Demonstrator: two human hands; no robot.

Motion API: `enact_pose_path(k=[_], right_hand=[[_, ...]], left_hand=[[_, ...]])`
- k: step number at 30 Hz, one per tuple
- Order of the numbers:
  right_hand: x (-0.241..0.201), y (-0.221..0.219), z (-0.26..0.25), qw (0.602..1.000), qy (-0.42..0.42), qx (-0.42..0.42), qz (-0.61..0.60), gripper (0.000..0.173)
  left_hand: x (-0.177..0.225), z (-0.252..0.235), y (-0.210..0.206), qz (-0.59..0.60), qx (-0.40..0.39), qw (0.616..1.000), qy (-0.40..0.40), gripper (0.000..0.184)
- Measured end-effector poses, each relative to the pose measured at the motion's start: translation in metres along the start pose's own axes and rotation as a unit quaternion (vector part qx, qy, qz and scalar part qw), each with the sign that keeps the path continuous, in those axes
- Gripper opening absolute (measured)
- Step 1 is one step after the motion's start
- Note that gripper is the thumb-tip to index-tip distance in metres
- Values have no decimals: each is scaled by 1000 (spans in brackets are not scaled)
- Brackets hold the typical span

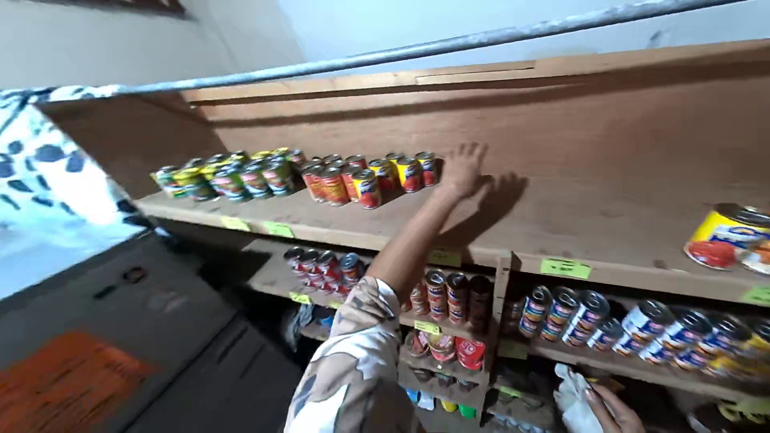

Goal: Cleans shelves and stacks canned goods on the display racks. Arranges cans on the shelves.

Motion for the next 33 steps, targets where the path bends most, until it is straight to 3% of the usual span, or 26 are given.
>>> enact_pose_path(k=[3,6,9,11,15,20,24,26,29,33], right_hand=[[-6,-6,0,999,0,-35,6,33],[-16,-9,0,999,-13,-51,5,35],[-38,-14,-3,998,13,-63,-8,33],[-55,-18,-7,995,58,-76,-17,33],[-78,-30,-12,987,114,-94,-60,31],[-90,-40,-13,983,127,-109,-81,29],[-93,-38,-12,985,121,-102,-72,30],[-97,-34,-12,984,128,-90,-85,31],[-105,-24,-16,975,175,-57,-121,38],[-140,1,-21,951,274,106,-92,41]], left_hand=[[-106,37,20,-41,49,983,172,65],[-182,84,24,-30,101,945,310,73],[-218,108,7,-1,69,928,366,84],[-221,109,-2,9,60,932,356,76],[-205,113,-10,6,107,937,331,55],[-198,125,-28,101,183,928,307,69],[-203,123,-33,151,188,911,335,92],[-189,127,-29,171,200,917,300,79],[-124,151,-14,247,258,924,133,70],[8,187,-20,368,222,902,-29,65]])
Point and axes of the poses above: each hand's wrist, its own z-axis away from the middle knuckle, its own y-axis out of the back of the hand, x = y × z, the point moved 3 cm from there along -z, towards the middle knuckle, and after that the axes turned 14 degrees about -z, right-handed, at the moved point
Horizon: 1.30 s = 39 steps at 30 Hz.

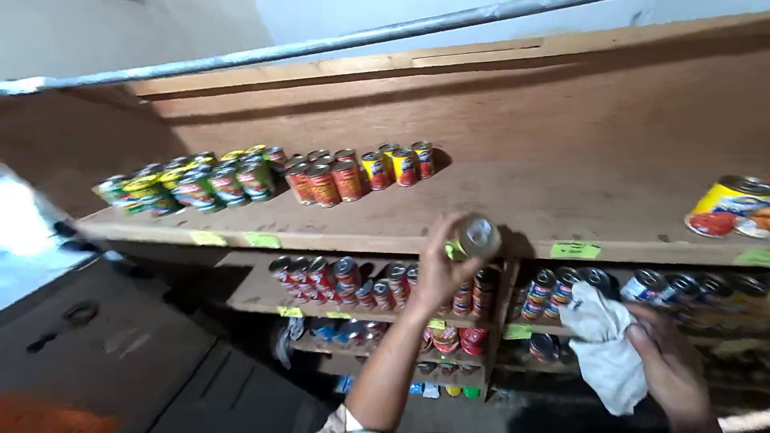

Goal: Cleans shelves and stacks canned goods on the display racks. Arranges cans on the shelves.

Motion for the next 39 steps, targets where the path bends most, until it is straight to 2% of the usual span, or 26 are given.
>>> enact_pose_path(k=[2,4,5,9,12,14,16,19,22,24,26,28,30,31,32,34,35,37,39], right_hand=[[-19,5,-17,997,59,39,-7,27],[-32,6,-26,993,109,38,34,24],[-35,5,-26,988,118,35,92,25],[-28,-5,-11,938,61,10,342,35],[-29,-1,1,913,27,-9,406,33],[-29,10,13,912,53,-28,405,27],[-31,30,22,913,50,-53,401,23],[-39,57,26,897,-23,-41,439,21],[-41,53,25,880,-28,-13,475,22],[-40,46,25,874,0,-46,484,23],[-35,56,27,864,17,-94,494,26],[-32,78,31,864,-36,-107,491,27],[-41,101,32,859,-174,-106,470,20],[-44,111,34,863,-224,-89,444,23],[-47,116,36,882,-230,-53,407,26],[-49,108,36,930,-136,36,341,28],[-43,96,37,945,-90,35,313,31],[-19,74,37,953,-42,-60,294,35],[-5,81,38,948,-23,-104,299,29]], left_hand=[[38,25,-49,45,-56,997,-42,61],[61,43,-92,78,-109,989,-64,61],[69,49,-109,91,-128,985,-64,61],[87,61,-154,84,-164,981,-57,53],[92,66,-179,63,-177,979,-79,39],[94,68,-188,90,-202,973,-67,40],[95,68,-193,142,-237,960,-52,56],[104,75,-200,181,-282,940,-61,63],[117,87,-207,189,-326,925,-55,58],[120,92,-214,189,-340,920,-54,49],[119,91,-218,193,-375,906,-44,54],[116,91,-225,215,-410,886,-3,64],[114,92,-234,284,-419,859,78,74],[112,93,-239,327,-408,845,116,75],[111,93,-243,352,-401,835,136,75],[116,95,-247,352,-409,831,133,73],[121,98,-245,328,-414,841,118,68],[131,102,-235,254,-425,863,95,57],[132,103,-235,256,-435,853,130,55]])
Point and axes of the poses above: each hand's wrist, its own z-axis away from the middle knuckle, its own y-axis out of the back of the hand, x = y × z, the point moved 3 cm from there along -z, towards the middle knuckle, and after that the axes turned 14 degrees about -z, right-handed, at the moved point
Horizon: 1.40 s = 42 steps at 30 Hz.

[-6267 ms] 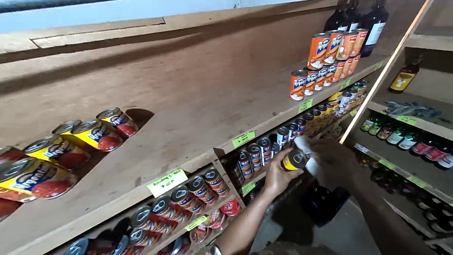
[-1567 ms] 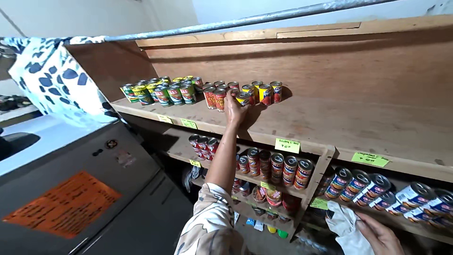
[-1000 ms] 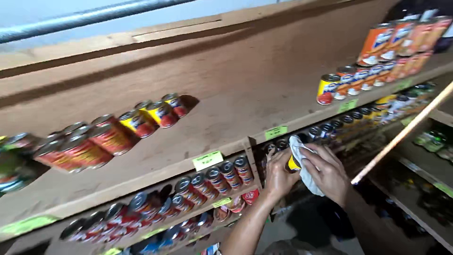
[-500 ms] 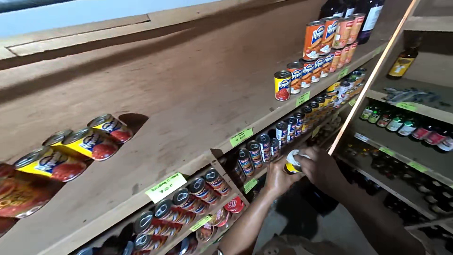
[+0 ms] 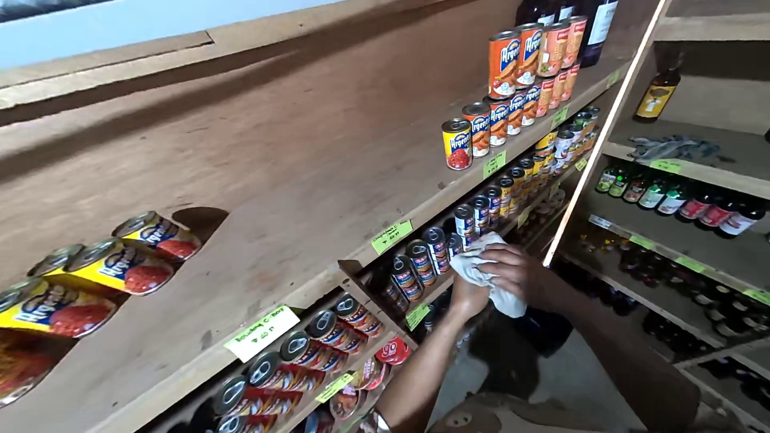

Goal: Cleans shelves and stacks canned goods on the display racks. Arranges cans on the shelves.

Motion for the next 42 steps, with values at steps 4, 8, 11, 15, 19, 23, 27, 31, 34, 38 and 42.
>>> enact_pose_path(k=[4,8,11,15,19,23,27,31,34,38,42], right_hand=[[19,61,19,974,-186,125,-28,31],[1,29,2,968,-175,173,-52,35],[-1,-25,-9,965,-45,225,128,31],[12,-43,27,956,133,195,175,18],[29,-17,60,940,8,332,81,22],[0,-14,39,946,47,313,66,19],[5,-11,19,944,103,288,124,21],[3,-13,25,936,-28,295,187,23],[-13,-14,28,951,-188,240,55,23],[1,20,51,933,-162,18,-322,28],[5,33,68,895,-86,-84,-431,20]], left_hand=[[-17,-15,-1,227,-18,971,76,59],[0,-16,-16,341,6,925,166,43],[15,-17,-27,459,66,849,253,23],[28,-17,-19,580,56,780,230,45],[29,-19,-11,604,76,756,242,49],[31,-15,-25,591,41,766,250,51],[33,-13,-30,577,19,776,254,50],[35,-14,-22,529,102,812,223,35],[20,-14,-30,423,152,887,103,33],[15,-4,-18,189,176,959,-120,79],[43,-4,20,96,181,940,-272,79]])
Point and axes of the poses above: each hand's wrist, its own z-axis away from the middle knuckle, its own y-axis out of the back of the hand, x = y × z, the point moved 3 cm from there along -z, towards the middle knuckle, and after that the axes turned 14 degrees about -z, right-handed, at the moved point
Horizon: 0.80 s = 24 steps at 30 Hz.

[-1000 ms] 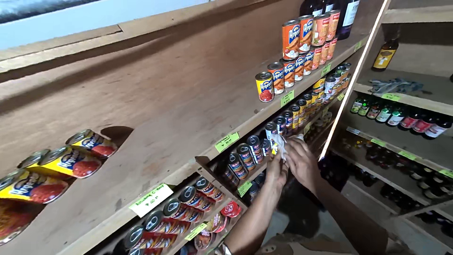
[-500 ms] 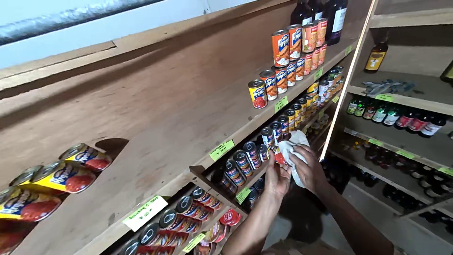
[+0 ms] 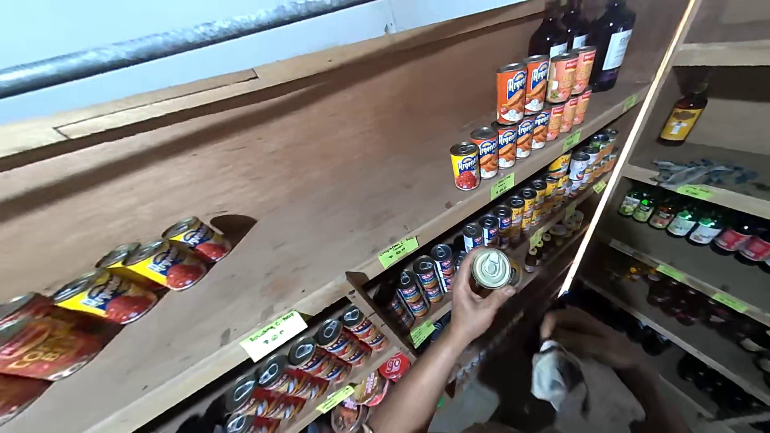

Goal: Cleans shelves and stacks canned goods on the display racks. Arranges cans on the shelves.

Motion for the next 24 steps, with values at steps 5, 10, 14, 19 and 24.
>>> enact_pose_path(k=[5,10,14,19,24], right_hand=[[19,10,3,997,10,70,32,22],[23,4,-5,993,-30,99,51,23],[29,2,-9,991,-43,115,51,22],[41,6,-14,992,6,118,37,23],[56,9,-18,993,32,116,17,21]], left_hand=[[33,-84,56,-74,67,994,38,73],[12,-173,80,-85,-9,991,101,61],[-25,-197,73,-86,-33,983,159,53],[-50,-194,60,-81,-47,978,187,52],[-60,-182,64,-129,-118,966,192,80]])
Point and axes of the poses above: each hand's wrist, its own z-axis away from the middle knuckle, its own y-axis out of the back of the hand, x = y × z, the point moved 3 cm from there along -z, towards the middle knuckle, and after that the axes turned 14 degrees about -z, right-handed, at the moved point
